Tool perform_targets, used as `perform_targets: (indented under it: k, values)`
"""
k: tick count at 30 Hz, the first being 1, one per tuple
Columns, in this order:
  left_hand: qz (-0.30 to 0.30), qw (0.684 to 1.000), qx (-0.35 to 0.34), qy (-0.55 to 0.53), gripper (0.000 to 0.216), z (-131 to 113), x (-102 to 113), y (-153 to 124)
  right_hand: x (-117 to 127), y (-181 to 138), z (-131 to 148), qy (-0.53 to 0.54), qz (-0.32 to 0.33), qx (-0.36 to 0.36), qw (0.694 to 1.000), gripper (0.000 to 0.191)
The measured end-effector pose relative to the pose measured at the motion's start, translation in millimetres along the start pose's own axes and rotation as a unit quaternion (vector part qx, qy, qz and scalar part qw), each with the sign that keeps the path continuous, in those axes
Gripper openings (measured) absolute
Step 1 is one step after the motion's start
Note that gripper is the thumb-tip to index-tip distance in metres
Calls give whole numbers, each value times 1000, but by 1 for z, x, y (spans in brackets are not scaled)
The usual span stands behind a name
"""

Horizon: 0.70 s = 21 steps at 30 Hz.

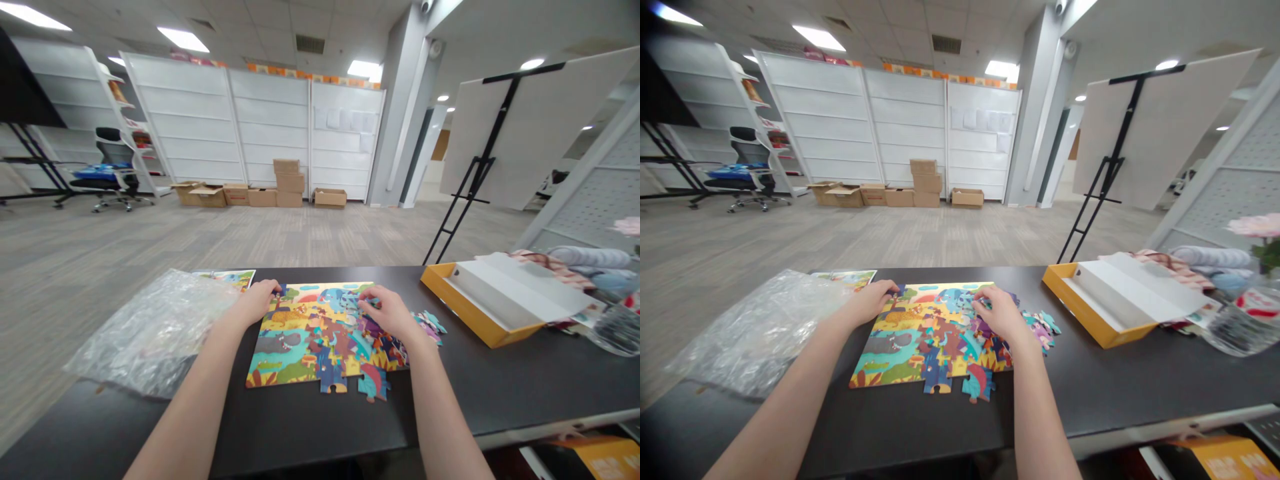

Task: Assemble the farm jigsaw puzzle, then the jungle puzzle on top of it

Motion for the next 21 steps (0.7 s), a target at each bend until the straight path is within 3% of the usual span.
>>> perform_targets:
  k: [7, 15, 21]
  values:
    - [-1, 1000, 5, 25, 36, 2, -4, 0, -11, 8, -2, -81, 33, -34, 996, 11]
    - [1, 999, 4, 41, 41, 1, -10, 2, -30, 17, -2, -151, 86, -61, 983, 41]
    - [1, 999, 6, 54, 45, -2, -10, 1, -31, 20, -2, -166, 104, -79, 977, 36]
Point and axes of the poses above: each hand's wrist, its own y-axis towards the middle knuckle, its own x-axis out of the back of the hand, z = x × y, the point moved 6 cm from there along y, towards the middle knuckle, and after that the axes turned 8 degrees about z, right-handed, at the moved point
